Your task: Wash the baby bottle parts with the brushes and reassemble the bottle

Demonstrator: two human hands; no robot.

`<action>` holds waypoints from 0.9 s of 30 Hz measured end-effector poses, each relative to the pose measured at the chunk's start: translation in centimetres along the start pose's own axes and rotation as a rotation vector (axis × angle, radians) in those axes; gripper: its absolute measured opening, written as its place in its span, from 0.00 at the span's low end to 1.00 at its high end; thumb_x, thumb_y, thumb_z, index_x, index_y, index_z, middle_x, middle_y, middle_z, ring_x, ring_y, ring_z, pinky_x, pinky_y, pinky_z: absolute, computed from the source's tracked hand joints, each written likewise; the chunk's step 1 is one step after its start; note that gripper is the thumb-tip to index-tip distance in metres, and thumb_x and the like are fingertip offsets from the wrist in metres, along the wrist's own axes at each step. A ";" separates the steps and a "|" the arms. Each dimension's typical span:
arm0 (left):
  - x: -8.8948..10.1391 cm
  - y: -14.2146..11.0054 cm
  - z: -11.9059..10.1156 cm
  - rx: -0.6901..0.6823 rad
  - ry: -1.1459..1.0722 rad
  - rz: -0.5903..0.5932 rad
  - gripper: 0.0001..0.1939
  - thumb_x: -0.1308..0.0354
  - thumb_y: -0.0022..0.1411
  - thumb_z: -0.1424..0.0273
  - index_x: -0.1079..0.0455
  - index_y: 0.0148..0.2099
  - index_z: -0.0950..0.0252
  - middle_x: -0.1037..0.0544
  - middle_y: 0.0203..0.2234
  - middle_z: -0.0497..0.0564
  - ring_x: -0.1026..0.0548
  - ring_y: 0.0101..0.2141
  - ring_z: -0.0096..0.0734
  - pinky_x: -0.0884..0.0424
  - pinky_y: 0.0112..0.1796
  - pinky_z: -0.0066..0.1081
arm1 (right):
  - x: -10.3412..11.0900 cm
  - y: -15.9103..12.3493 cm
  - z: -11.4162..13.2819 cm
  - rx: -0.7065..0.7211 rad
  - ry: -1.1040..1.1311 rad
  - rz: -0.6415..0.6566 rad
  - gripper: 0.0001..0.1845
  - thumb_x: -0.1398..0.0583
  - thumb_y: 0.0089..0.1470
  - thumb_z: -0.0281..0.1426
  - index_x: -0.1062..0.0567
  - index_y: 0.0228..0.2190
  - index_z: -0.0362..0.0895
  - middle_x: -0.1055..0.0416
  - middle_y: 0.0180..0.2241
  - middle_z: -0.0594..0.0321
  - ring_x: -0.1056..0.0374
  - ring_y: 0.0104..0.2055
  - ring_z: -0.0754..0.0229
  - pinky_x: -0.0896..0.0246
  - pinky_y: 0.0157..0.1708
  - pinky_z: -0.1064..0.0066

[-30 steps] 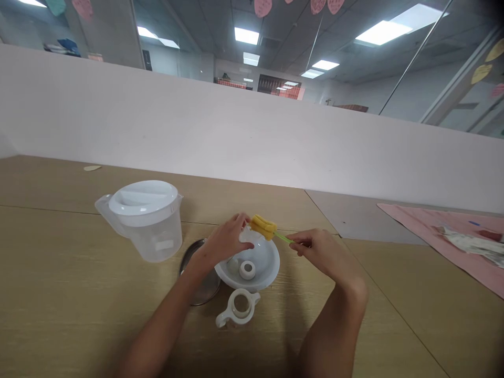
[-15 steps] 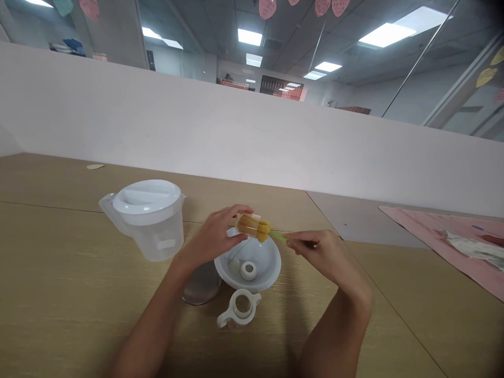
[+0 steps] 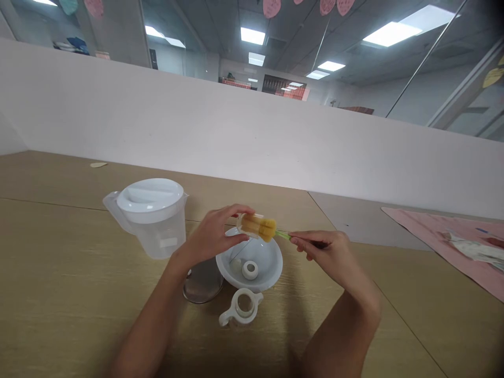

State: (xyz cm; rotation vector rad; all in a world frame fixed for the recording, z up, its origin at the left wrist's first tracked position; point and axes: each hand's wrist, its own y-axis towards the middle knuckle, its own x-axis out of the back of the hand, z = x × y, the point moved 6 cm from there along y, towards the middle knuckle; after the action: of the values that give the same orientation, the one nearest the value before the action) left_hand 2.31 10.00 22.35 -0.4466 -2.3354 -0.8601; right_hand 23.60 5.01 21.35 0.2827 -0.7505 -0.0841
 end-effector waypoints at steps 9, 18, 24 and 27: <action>0.5 -0.1 0.0 0.030 -0.022 -0.003 0.20 0.40 0.53 0.65 0.32 0.49 0.59 0.25 0.47 0.47 0.29 0.48 0.36 0.35 0.51 0.36 | -0.6 0.1 1.4 0.023 -0.032 0.009 0.15 0.44 0.53 0.40 0.19 0.31 0.47 0.25 0.25 0.62 0.33 0.23 0.62 0.38 0.22 0.73; 0.7 -0.3 0.4 0.035 -0.039 0.005 0.21 0.39 0.53 0.62 0.32 0.50 0.59 0.25 0.46 0.47 0.28 0.46 0.35 0.34 0.50 0.33 | -0.7 0.1 1.2 0.013 -0.033 0.040 0.15 0.43 0.52 0.40 0.19 0.31 0.47 0.25 0.25 0.62 0.34 0.22 0.62 0.39 0.21 0.73; 0.6 -0.4 0.3 0.051 -0.063 0.038 0.21 0.40 0.54 0.60 0.31 0.49 0.59 0.25 0.46 0.47 0.28 0.45 0.33 0.34 0.49 0.31 | -0.6 -0.1 1.3 0.008 -0.017 0.042 0.15 0.43 0.52 0.40 0.19 0.31 0.47 0.26 0.24 0.62 0.34 0.23 0.62 0.39 0.22 0.73; 0.7 -0.5 0.6 0.093 -0.023 0.071 0.23 0.41 0.53 0.57 0.32 0.50 0.58 0.25 0.45 0.47 0.28 0.45 0.36 0.33 0.48 0.33 | -0.8 -0.1 0.9 0.010 -0.025 0.082 0.15 0.43 0.52 0.40 0.19 0.32 0.47 0.26 0.23 0.63 0.34 0.24 0.61 0.39 0.22 0.73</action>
State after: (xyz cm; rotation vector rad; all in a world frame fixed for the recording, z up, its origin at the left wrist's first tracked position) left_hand 1.27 10.11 22.12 -0.4995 -2.3549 -0.7135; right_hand 22.43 4.89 21.45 0.2601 -0.7866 -0.0065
